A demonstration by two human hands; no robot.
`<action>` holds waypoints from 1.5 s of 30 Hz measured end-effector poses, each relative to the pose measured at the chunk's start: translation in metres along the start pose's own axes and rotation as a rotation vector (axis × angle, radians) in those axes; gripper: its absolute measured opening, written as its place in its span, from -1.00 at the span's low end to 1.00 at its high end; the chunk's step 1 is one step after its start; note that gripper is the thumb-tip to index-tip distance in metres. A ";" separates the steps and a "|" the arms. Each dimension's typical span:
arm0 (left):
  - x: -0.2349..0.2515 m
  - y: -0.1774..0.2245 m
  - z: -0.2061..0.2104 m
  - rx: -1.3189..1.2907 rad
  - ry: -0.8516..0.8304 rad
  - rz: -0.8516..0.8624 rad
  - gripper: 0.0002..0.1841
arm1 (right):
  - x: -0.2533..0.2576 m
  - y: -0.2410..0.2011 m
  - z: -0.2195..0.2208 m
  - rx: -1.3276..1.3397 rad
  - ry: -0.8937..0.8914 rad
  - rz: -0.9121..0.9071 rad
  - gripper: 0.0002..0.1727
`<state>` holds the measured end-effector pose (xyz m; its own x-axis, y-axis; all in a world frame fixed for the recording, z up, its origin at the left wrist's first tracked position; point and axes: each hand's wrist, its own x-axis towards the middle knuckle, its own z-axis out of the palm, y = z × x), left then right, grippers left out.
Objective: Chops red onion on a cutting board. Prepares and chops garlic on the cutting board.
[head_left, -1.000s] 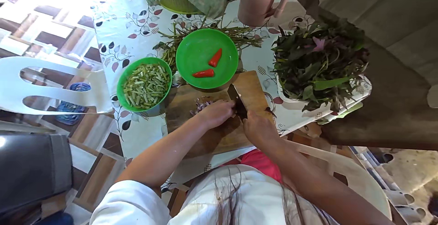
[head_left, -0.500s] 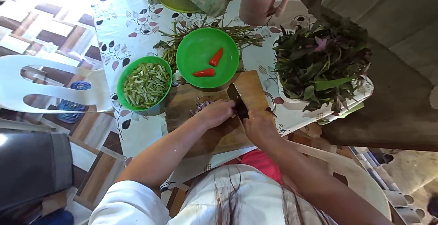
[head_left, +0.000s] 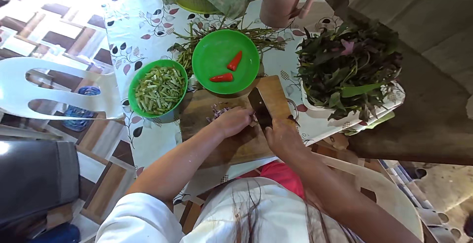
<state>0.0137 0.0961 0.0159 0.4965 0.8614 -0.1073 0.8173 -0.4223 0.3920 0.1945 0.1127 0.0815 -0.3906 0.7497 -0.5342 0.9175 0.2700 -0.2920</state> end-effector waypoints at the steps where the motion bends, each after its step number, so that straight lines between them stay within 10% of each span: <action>1: 0.000 0.000 0.001 0.002 -0.005 -0.005 -0.78 | -0.003 0.000 0.001 -0.004 0.011 -0.012 -0.65; 45: -0.009 0.007 -0.005 0.081 0.074 0.005 -0.77 | 0.002 0.013 0.005 0.050 0.073 -0.091 -0.69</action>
<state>0.0133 0.0873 0.0237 0.4800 0.8765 -0.0362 0.8373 -0.4454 0.3170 0.2051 0.1148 0.0721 -0.4636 0.7661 -0.4451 0.8731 0.3093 -0.3770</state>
